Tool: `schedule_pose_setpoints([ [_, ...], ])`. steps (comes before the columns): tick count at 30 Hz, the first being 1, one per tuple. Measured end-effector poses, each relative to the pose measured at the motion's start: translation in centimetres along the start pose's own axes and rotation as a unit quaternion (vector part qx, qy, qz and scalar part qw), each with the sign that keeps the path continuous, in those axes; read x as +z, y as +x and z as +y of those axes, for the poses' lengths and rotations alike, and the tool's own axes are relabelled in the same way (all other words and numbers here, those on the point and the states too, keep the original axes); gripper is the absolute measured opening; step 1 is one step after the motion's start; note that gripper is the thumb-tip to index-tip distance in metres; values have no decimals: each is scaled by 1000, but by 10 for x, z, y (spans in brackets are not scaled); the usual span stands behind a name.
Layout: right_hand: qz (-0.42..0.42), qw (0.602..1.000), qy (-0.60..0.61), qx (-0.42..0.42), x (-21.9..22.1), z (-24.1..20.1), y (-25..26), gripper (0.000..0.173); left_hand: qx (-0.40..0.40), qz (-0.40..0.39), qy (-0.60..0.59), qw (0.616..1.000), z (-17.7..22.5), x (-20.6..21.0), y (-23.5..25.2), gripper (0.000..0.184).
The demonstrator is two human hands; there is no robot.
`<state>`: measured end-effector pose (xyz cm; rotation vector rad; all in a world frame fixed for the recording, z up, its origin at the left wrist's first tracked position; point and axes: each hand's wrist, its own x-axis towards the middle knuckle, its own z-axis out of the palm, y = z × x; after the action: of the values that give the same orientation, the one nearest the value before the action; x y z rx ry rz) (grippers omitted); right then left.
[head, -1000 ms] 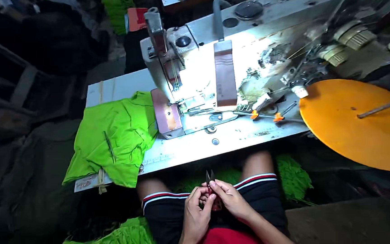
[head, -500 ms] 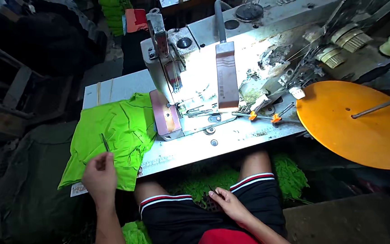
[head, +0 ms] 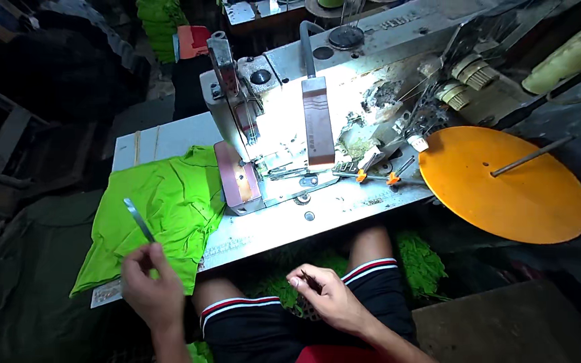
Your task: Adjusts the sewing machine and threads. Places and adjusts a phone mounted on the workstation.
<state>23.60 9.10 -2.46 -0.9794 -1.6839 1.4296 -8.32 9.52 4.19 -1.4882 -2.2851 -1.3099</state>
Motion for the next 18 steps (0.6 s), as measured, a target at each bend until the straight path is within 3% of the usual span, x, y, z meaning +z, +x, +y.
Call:
schedule_pose_setpoints([
  [2, 58, 990, -10, -126, 0, -38, 16, 32, 106, 9, -96, 990, 49, 12, -47, 28],
  [5, 135, 959, -73, -239, -7, -83, 23, 49, 206, -10, -204, 957, 105, 44, -99, 15],
  [9, 198, 917, -199, -283, -36, -124, 17, 19, 255, -27, -311, 915, 153, 66, -108, 18],
  [12, 253, 873, -293, -296, -80, -163, 4, 21, 236, -76, -344, 906, 154, 61, -94, 25],
  [15, 392, 792, -334, -327, -134, -209, 5, 23, 208, -82, -297, 928, 127, 58, -81, 21],
  [18, 447, 739, -378, -334, -182, -256, 28, 26, 175, -92, -252, 947, 97, 61, -81, 20],
])
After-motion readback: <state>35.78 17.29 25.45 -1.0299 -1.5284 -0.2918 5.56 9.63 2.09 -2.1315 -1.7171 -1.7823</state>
